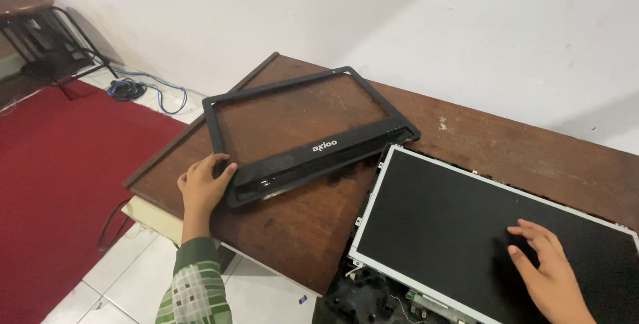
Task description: Disassembling a computer monitor by prying the bezel and removing internal components using a screwdriver
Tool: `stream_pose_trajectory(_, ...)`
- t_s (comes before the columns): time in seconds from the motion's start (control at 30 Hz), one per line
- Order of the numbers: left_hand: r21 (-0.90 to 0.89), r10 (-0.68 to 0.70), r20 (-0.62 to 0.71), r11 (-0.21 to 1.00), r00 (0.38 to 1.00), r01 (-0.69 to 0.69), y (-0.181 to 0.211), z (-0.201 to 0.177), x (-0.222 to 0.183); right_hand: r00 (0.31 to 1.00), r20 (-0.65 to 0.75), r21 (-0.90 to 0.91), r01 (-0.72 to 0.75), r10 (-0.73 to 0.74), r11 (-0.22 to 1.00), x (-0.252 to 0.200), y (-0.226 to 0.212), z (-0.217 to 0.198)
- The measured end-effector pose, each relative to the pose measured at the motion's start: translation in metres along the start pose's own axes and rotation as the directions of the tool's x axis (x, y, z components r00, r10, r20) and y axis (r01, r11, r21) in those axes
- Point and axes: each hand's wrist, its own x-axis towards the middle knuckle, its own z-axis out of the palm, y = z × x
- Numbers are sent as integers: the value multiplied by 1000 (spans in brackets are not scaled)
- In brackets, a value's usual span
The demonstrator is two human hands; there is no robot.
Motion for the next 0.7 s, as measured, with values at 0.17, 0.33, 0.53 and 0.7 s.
stream_pose_trajectory(0.17, 1, -1, -11, 1000, 1000, 1, -9, 8, 6, 1000, 5, 15, -6, 6, 1000, 3, 13, 2)
stream_pose_trajectory(0.33, 3, 7, -5, 1000, 1000, -7, -7, 5, 4, 993, -23, 15, 113, -113, 993, 3, 20, 4)
stream_pose_trajectory(0.53, -18, 19, -54, 1000, 998, -20, -17, 14, 9, 996, -18, 0, 82, -82, 997, 4, 19, 4)
stream_pose_trajectory(0.7, -46, -7, -5, 999, 1000, 7, 1, -2, -2, 998, -7, -8, 66, -66, 998, 4, 12, 2)
